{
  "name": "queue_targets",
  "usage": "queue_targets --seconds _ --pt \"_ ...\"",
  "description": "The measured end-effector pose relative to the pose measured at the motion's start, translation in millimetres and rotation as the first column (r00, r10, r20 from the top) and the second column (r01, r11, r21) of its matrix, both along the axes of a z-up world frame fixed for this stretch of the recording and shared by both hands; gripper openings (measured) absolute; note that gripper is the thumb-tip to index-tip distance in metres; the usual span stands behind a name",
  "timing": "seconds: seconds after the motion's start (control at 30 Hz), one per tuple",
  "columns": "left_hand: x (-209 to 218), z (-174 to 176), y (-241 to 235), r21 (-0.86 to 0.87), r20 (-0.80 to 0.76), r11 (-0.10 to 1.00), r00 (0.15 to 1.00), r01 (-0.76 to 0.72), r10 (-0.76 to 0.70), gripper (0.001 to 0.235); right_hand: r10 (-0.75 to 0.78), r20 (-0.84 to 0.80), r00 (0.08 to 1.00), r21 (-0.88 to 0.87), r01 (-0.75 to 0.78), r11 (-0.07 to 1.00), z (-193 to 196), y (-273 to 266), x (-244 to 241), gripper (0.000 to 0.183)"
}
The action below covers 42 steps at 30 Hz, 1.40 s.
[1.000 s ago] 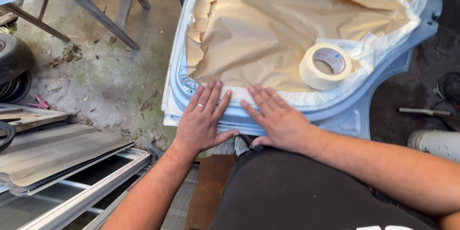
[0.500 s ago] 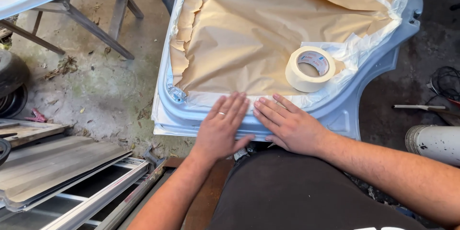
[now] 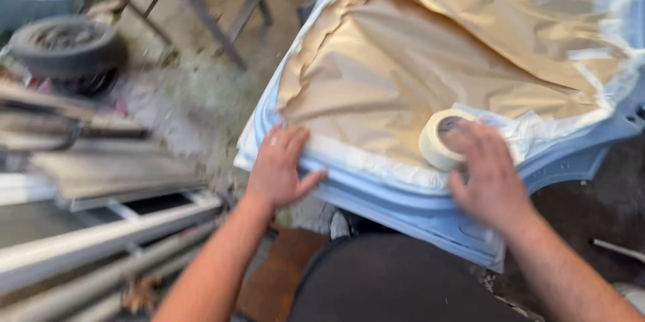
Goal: The person applies masking tape to the edges of a car door panel covered with brown paper. They tear off strips of tape and smooth them down along the perimeter of the door, ensuring the paper is secured to the surface.
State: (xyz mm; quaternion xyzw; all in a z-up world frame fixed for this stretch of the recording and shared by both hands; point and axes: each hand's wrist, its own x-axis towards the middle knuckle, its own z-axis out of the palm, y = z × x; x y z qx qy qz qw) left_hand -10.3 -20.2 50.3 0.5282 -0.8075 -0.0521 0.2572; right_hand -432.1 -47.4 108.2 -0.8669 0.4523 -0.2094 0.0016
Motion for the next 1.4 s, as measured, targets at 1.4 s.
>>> queue_targets --seconds 1.4 --pt "75.3 115.1 -85.3 0.089 -0.742 0.955 0.658 0.284 -0.127 0.017 0.316 0.281 0.906 0.314 -0.399 0.862 108.1 -82.5 252.5 0.041"
